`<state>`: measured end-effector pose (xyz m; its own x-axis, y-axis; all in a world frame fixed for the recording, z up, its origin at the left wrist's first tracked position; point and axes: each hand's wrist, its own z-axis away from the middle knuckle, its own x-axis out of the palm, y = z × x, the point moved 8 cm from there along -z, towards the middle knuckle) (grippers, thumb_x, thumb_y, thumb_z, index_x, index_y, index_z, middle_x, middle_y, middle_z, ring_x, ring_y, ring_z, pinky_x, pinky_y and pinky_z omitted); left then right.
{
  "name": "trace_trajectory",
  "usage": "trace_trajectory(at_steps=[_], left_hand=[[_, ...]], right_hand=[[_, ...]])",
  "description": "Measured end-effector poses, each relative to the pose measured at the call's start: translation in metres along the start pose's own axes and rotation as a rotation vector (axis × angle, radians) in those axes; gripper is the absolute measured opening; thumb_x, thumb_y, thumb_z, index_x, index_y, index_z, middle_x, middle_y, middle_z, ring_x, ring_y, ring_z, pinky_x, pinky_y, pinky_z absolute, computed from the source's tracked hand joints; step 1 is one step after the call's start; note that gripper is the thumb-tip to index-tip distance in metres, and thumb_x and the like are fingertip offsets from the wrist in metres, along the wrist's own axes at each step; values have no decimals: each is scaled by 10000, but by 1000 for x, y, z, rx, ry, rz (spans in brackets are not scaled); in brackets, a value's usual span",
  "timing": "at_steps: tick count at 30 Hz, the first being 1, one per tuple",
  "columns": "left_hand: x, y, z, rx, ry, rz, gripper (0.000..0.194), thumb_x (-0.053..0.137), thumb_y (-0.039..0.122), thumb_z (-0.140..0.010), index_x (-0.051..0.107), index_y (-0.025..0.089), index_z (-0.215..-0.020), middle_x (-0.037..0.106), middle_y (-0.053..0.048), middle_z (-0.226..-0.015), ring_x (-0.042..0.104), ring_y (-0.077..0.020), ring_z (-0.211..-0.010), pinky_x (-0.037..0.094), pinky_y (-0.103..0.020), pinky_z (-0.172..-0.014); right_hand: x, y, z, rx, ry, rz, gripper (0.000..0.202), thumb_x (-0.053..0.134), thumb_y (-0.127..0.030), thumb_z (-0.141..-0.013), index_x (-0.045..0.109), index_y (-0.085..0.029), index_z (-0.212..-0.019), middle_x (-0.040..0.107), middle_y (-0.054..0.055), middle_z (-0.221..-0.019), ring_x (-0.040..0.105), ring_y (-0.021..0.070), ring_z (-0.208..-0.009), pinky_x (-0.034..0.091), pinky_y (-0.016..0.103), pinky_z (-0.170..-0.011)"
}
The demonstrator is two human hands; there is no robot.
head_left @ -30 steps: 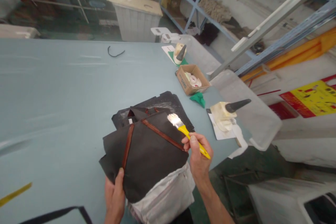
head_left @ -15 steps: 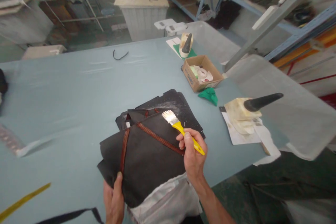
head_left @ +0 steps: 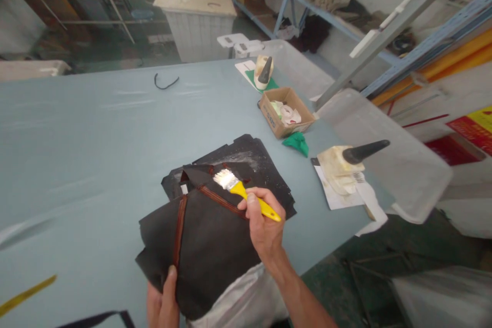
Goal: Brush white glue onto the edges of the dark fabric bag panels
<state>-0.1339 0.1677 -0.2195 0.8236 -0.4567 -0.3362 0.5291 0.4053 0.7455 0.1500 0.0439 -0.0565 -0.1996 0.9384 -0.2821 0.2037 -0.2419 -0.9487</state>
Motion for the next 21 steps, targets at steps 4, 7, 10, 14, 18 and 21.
trace_trajectory(at_steps=[4,7,10,14,18,21], left_hand=[[-2,-9,-3,-22,-45,-32,987,536,806,-867,434,153,-1600,447,-165,-1656,334,-385,-1572,206,-540,-1322],[-2,-15,-7,-36,-79,-25,976,537,805,-871,428,167,-1602,439,-161,-1662,335,-374,-1574,202,-527,-1325],[-2,-20,-10,-59,-106,-18,968,551,793,-869,431,169,-1598,475,-162,-1637,350,-382,-1566,215,-522,-1323],[-1,-19,-11,-41,-107,-3,925,560,768,-876,439,197,-1593,455,-137,-1656,344,-374,-1570,220,-496,-1325],[-2,-16,-9,-23,-94,-2,905,574,755,-877,458,202,-1585,464,-135,-1651,346,-382,-1567,209,-501,-1328],[-2,-15,-7,-29,-105,-10,935,569,739,-896,413,157,-1611,469,-173,-1639,373,-396,-1551,242,-545,-1312]], right_hand=[[22,-4,6,-94,-79,109,169,621,-330,-972,723,-199,-938,775,23,-724,735,170,-613,583,248,-613],[19,7,4,-132,-61,218,186,627,-348,-977,741,-204,-944,797,45,-783,758,184,-665,589,258,-640],[6,21,-5,-131,-24,297,211,639,-377,-972,756,-204,-940,803,52,-800,761,189,-677,583,260,-642],[-22,33,-22,-45,110,291,264,651,-431,-962,760,-192,-930,791,45,-761,748,192,-644,594,275,-648],[-30,18,-24,-14,175,192,281,669,-447,-969,763,-183,-979,777,35,-730,741,194,-623,604,280,-627],[-9,-1,-16,-87,83,195,225,657,-397,-975,758,-199,-937,782,36,-742,745,189,-632,587,269,-615]])
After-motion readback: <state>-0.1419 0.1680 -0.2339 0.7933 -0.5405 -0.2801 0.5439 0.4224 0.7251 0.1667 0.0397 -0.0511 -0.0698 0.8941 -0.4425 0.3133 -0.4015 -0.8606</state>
